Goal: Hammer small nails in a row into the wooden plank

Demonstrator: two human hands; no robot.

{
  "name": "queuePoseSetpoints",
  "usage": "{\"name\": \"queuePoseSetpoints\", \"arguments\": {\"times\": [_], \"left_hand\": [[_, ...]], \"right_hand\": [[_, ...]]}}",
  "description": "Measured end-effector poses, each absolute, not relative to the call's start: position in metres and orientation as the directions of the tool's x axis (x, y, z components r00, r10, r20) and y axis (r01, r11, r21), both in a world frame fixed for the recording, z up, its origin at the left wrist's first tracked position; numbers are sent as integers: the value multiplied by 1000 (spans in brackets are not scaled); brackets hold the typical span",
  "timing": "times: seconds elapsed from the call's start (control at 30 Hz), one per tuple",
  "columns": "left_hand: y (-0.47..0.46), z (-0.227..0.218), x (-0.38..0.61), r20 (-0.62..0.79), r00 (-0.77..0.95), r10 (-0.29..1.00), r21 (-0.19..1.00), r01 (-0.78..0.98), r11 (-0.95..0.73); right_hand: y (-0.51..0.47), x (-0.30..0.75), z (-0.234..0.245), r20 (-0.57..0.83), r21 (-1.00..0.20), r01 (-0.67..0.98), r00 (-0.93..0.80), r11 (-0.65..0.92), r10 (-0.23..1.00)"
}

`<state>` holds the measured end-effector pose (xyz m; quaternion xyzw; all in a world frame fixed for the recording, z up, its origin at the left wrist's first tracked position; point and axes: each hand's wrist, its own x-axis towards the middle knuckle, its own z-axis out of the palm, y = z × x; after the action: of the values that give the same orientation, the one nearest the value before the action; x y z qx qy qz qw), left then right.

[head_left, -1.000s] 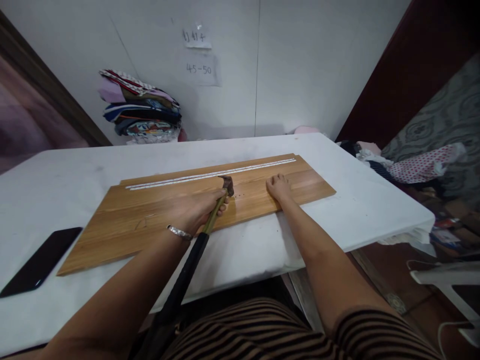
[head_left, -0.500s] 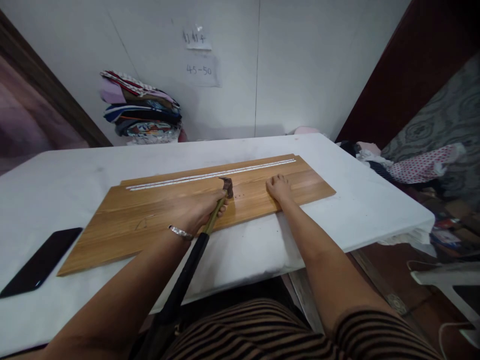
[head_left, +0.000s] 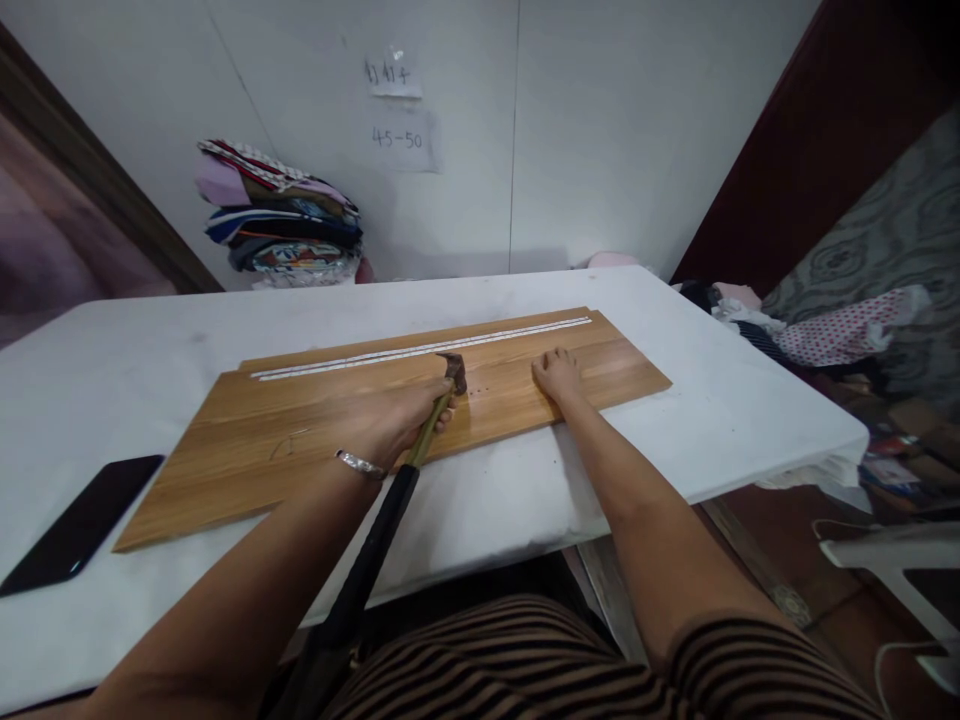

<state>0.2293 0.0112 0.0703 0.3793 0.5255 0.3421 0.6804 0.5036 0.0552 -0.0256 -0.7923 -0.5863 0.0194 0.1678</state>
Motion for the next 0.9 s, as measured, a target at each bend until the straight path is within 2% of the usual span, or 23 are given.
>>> {"name": "queuePoseSetpoints", "arguments": {"times": [0.33,0.53,0.73,0.9], "left_hand": [[7,79,232,-488,179,854,871,40,489],[10,79,232,-491,218,844,866,12,501],[7,81,235,-516,158,842,855,29,518],[9,82,235,-510,181,841,856,10,517]], "right_hand": [[54,502,-24,173,-285,924,312,-256,934],[56,503,-25,170,-294,922,311,-254,935],[56,504,-26,191,-302,924,299,-234,935],[56,505,-28,189,-313,920,302,-234,934]]}}
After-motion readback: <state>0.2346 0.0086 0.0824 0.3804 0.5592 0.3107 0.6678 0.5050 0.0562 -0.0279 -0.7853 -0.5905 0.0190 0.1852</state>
